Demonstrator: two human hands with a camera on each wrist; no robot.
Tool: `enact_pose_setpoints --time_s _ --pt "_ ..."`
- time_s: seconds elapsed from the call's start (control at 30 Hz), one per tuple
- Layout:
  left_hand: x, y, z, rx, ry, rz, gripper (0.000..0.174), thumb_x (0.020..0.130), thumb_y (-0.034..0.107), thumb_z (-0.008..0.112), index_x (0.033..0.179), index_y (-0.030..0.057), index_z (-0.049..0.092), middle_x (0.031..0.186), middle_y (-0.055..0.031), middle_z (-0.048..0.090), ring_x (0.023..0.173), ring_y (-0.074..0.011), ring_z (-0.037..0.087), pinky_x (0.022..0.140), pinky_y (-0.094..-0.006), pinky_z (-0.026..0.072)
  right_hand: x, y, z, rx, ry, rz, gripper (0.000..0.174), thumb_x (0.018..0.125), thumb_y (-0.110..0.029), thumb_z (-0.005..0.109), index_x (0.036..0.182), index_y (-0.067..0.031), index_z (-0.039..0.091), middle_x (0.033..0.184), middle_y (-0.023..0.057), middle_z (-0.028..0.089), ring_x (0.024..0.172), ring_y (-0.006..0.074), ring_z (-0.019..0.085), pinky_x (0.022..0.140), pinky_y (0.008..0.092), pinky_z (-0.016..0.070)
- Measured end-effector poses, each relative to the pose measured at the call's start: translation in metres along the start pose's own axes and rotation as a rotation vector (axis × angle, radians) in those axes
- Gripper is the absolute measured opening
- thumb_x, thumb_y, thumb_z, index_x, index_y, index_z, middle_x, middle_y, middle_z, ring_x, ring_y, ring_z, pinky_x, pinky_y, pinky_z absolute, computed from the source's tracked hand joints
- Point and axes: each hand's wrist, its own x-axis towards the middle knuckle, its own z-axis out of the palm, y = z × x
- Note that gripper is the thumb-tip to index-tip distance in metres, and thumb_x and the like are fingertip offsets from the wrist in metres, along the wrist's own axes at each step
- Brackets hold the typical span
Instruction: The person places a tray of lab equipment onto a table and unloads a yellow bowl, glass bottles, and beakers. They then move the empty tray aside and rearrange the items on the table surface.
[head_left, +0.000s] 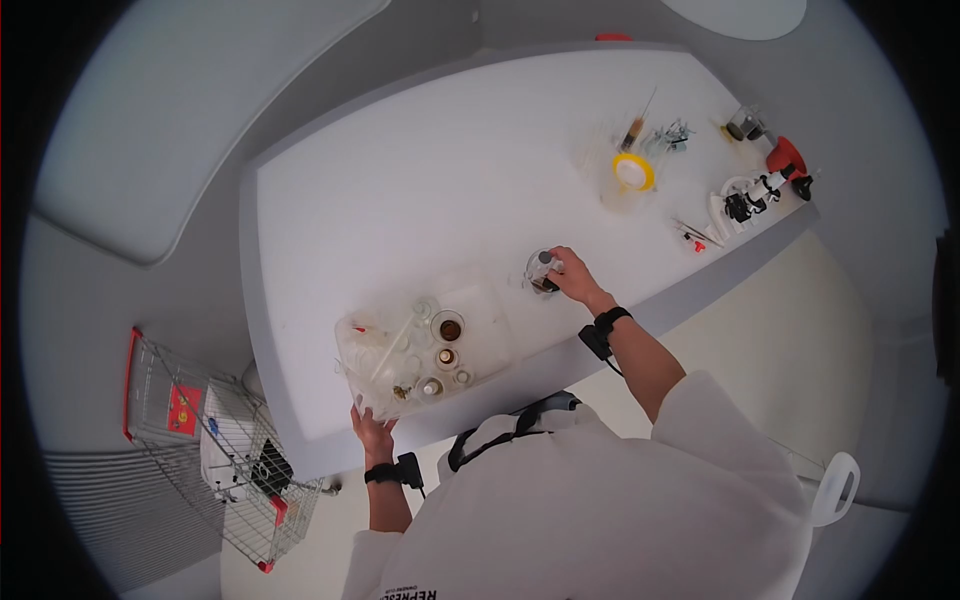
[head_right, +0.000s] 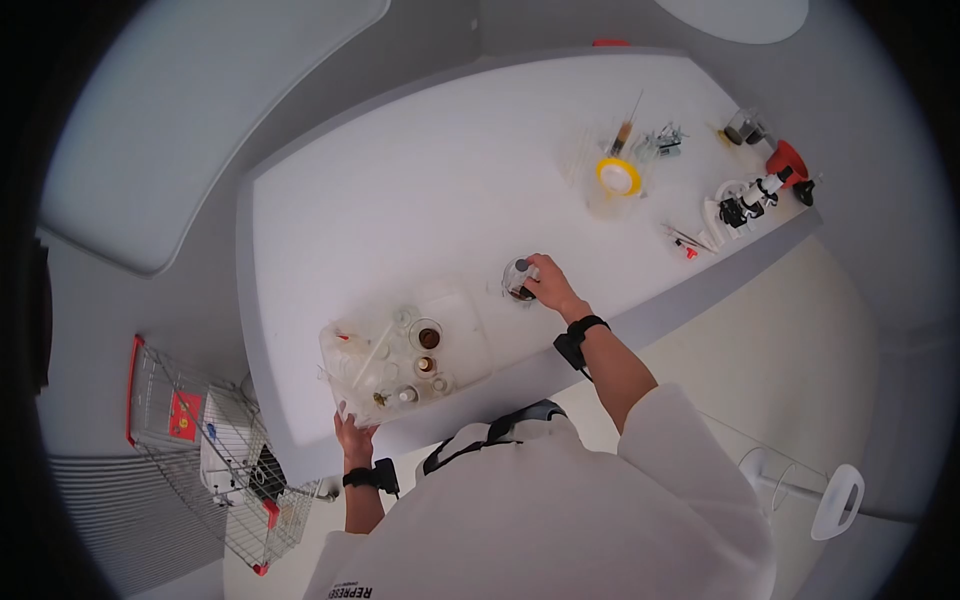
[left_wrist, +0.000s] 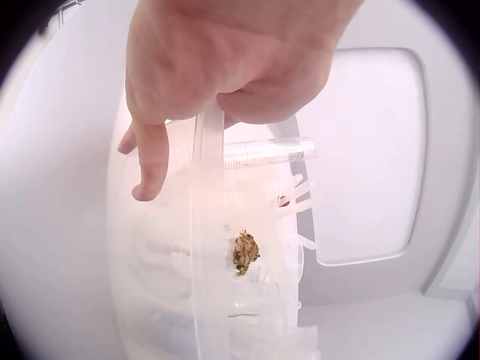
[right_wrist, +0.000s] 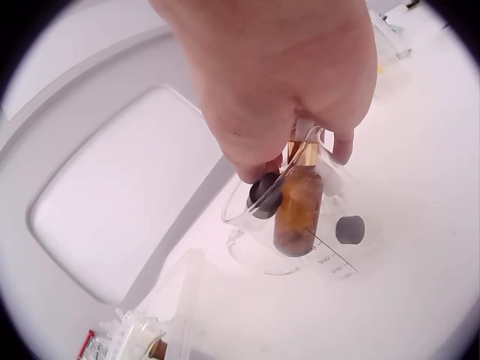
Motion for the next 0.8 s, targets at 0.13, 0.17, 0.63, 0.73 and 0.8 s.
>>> enact_pose_setpoints --time_s 0.13,0.17,0.63,0.73,0.8 --pt "0.001 0.003 -0.001 -0.065 0.006 -0.013 0.048 0.098 0.009 0.038 0.145 0.0143 0.035 0.143 -0.0199 0.042 0.123 -0.045 0.051 0.088 -0.0629 0.0544 -0.001 0.007 0.002 0.021 0.018 -0.066 0.039 0.085 -0.01 0.064 0.121 -0.0046 0.053 0.119 0.016 0.054 0.109 0.033 0.056 0.094 0.0394 0.0477" --pt "0.0 0.003 -0.001 -0.068 0.023 -0.025 0.048 0.098 0.008 0.038 0.145 0.0141 0.036 0.143 -0.02 0.042 0.124 -0.0455 0.051 0.088 -0.0633 0.0541 -0.003 0.009 0.003 0.036 0.036 -0.101 0.038 0.085 -0.009 0.064 0.122 -0.0048 0.053 0.118 0.0157 0.054 0.108 0.0326 0.056 0.094 0.0389 0.0477" --pt "0.018 0.013 -0.04 -0.103 0.104 0.007 0.046 0.099 0.011 0.042 0.144 0.0184 0.038 0.142 -0.0171 0.045 0.12 -0.0425 0.055 0.084 -0.0596 0.057 0.004 0.035 -0.003 0.077 0.035 -0.034 0.036 0.086 -0.007 0.063 0.121 -0.0077 0.053 0.12 0.0143 0.055 0.107 0.0301 0.058 0.091 0.0386 0.0499" --pt "0.024 0.017 -0.059 -0.088 0.068 0.009 0.046 0.099 0.016 0.045 0.144 0.0178 0.038 0.144 -0.0154 0.043 0.122 -0.0403 0.053 0.089 -0.0583 0.0551 0.006 0.038 -0.005 0.1 0.023 0.001 0.035 0.085 -0.006 0.062 0.119 -0.0082 0.054 0.119 0.0144 0.056 0.108 0.0304 0.058 0.092 0.039 0.0496" --pt "0.022 0.025 -0.076 -0.064 0.036 -0.004 0.047 0.099 0.019 0.047 0.145 0.0176 0.037 0.145 -0.014 0.042 0.123 -0.039 0.051 0.092 -0.0577 0.0532 0.007 0.035 -0.004 0.11 0.011 0.036 0.034 0.085 -0.006 0.061 0.118 -0.0083 0.054 0.119 0.0145 0.056 0.109 0.0306 0.058 0.092 0.0391 0.0495"
